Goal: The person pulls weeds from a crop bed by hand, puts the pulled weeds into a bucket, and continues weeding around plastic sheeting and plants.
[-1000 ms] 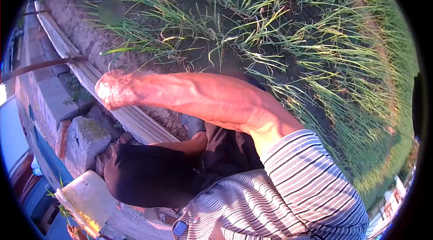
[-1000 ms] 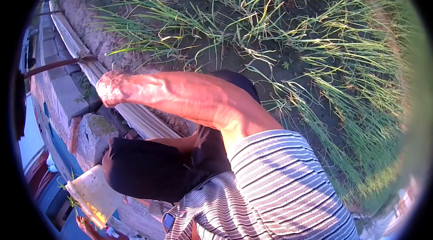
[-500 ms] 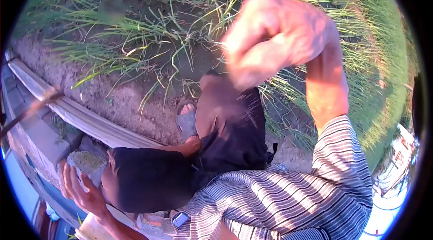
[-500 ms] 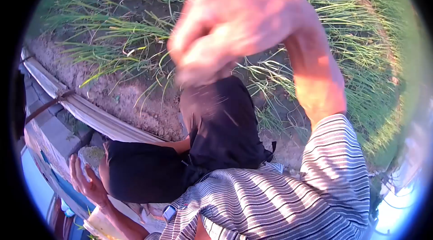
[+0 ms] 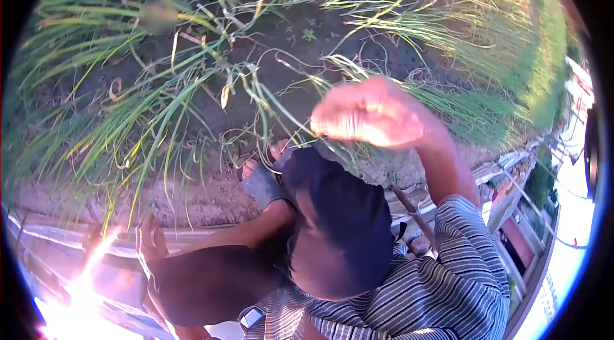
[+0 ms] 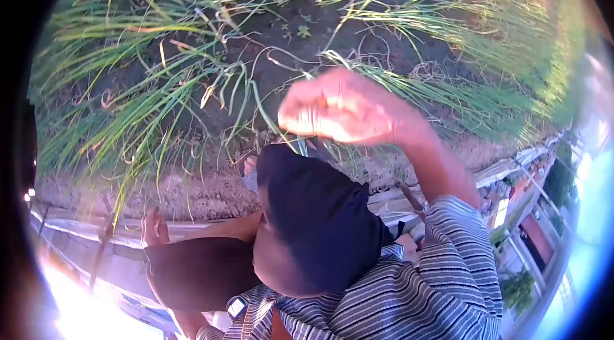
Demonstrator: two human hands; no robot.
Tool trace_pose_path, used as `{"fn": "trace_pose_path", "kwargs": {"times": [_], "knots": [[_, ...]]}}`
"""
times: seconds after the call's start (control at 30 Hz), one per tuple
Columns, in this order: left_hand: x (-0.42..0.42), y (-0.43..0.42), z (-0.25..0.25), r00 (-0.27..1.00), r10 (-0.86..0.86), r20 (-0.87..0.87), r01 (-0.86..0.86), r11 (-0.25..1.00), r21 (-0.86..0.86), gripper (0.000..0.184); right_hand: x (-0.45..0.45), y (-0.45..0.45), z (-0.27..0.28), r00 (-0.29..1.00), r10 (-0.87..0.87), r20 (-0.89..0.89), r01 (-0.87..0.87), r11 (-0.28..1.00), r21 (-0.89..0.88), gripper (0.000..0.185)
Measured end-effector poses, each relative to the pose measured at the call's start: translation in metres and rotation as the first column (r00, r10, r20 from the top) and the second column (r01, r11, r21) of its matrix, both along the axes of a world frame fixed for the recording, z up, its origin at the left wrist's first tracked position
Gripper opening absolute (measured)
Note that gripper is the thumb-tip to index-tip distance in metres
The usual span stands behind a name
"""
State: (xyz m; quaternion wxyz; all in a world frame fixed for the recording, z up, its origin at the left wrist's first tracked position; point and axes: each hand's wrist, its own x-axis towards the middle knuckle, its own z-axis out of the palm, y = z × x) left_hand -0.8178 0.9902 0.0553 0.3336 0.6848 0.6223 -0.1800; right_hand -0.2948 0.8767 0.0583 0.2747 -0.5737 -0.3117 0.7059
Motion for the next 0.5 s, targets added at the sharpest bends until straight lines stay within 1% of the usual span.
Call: {"fn": "trace_pose_path", "kwargs": {"times": [0.03,0.07,0.1,0.13,0.17,0.2,0.27,0.3,0.33,0.37,0.43,0.47,0.5], "knots": [[0.005,0.009,-0.006,1.0,0.01,0.008,-0.01,1.0,-0.029,0.041,0.0,-0.019,0.004,0.997,0.073,0.014,-0.074,0.995,0.068,0.029],[0.011,0.016,-0.012,0.999,0.029,0.023,-0.027,0.998,-0.057,0.041,0.005,-0.039,0.004,0.987,0.159,0.034,-0.158,0.987,-0.033,0.03],[0.017,0.023,-0.017,0.996,0.081,0.044,-0.077,0.994,-0.083,0.044,0.008,-0.058,0.004,0.972,0.188,0.139,-0.182,0.982,-0.054,0.027],[0.023,0.029,-0.022,0.989,0.134,0.064,-0.127,0.986,-0.108,0.047,0.012,-0.084,-0.003,0.92,0.238,0.312,-0.219,0.971,-0.095,0.024],[0.03,0.035,-0.024,0.979,0.191,0.077,-0.179,0.974,-0.136,0.051,0.011,-0.119,-0.02,0.724,0.382,0.574,-0.3,0.924,-0.236,0.025],[0.04,0.041,-0.021,0.986,0.054,0.156,-0.034,0.991,-0.127,0.056,0.011,-0.153,-0.038,0.439,0.51,0.74,-0.323,0.858,-0.4,0.027],[0.055,0.047,-0.019,0.982,0.046,0.183,-0.018,0.988,-0.154,0.057,0.029,-0.198,-0.066,0.338,0.598,0.727,-0.072,0.787,-0.613,0.026],[0.06,0.051,-0.017,0.98,0.044,0.194,-0.012,0.986,-0.166,0.057,0.042,-0.205,-0.062,0.628,0.321,0.709,0.213,0.805,-0.553,0.027],[0.058,0.062,-0.012,0.984,0.013,0.18,0.034,0.966,-0.257,0.06,0.053,-0.217,-0.059,0.769,-0.052,0.637,0.481,0.703,-0.524,0.027],[0.07,0.062,0.0,0.976,0.054,0.212,0.018,0.946,-0.322,0.064,0.053,-0.255,-0.095,0.562,0.109,0.82,0.339,0.874,-0.349,0.029],[0.09,0.059,0.014,0.971,0.111,0.211,-0.026,0.928,-0.371,0.064,0.054,-0.285,-0.15,0.401,0.094,0.911,0.181,0.967,-0.179,0.031],[0.089,0.057,0.016,0.959,0.124,0.255,-0.029,0.937,-0.347,0.062,0.051,-0.283,-0.163,0.5,-0.044,0.865,0.39,0.903,-0.179,0.032],[0.086,0.054,0.018,0.944,0.137,0.3,-0.035,0.946,-0.322,0.061,0.047,-0.278,-0.18,0.557,-0.2,0.806,0.574,0.794,-0.2,0.033]]}}
